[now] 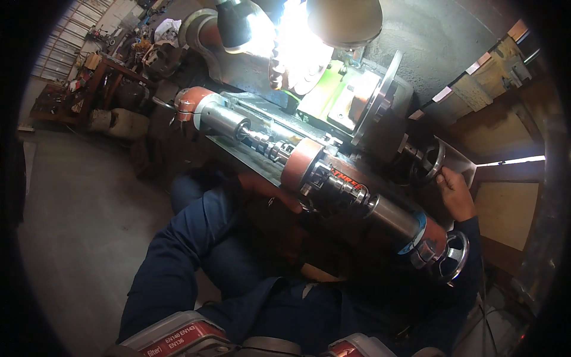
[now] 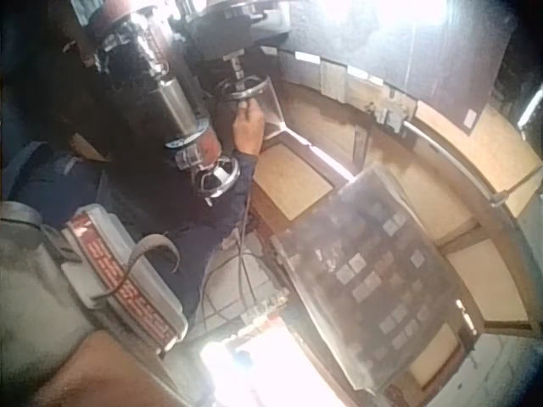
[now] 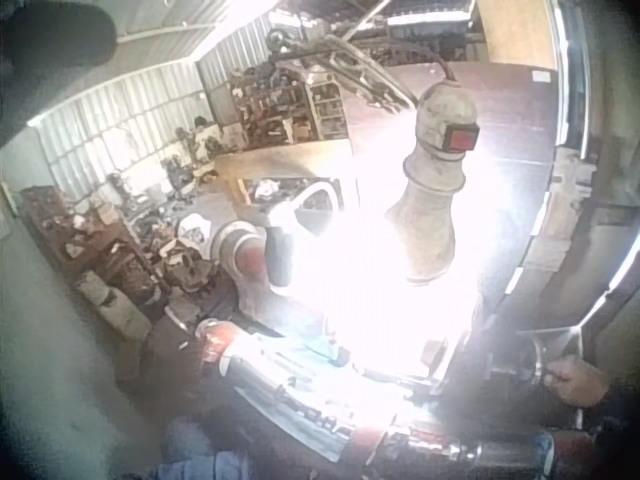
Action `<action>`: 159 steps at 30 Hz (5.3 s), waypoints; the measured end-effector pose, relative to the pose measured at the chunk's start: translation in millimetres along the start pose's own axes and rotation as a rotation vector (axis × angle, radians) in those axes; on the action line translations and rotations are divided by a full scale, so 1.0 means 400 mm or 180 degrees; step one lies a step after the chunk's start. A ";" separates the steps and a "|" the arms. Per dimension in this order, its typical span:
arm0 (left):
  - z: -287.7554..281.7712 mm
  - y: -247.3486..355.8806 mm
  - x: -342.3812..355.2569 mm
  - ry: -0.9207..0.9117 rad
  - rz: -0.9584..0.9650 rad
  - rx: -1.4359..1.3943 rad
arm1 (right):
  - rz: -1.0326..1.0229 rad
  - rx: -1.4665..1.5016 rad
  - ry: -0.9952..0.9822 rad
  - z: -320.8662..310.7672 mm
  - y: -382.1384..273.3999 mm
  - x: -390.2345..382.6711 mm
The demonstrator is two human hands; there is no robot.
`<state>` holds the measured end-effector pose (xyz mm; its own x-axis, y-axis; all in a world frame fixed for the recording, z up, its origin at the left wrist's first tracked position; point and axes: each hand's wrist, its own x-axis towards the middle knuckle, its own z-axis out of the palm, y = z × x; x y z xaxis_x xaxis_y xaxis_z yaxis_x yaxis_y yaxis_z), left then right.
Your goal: The person holds a metal tool against a rotating grinding wheel of a sharpening machine, periodically removing it to measure the dimensions with a digital caliper and wiping the surface with a white cloth.
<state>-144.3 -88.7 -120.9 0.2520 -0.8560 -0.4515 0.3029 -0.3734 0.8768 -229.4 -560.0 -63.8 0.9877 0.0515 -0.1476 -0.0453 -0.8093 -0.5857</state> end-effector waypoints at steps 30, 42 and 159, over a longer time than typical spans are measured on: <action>0.044 0.097 -0.049 0.0242 -0.0370 -0.0894 | 0.0219 0.0048 -0.0736 0.146 0.153 0.047; 0.039 0.062 -0.043 0.0286 -0.0590 -0.0873 | -0.0111 -0.0280 0.0534 0.074 0.195 0.129; 0.162 -0.144 -0.111 0.1915 -0.1036 -0.1149 | 0.2904 0.0271 0.3465 0.309 -0.014 -0.899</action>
<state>-232.5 -52.3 -140.8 0.5238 -0.3427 -0.7799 0.7022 -0.3446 0.6230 -602.8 -501.8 -106.1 0.2265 -0.9607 0.1606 -0.6885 -0.2745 -0.6712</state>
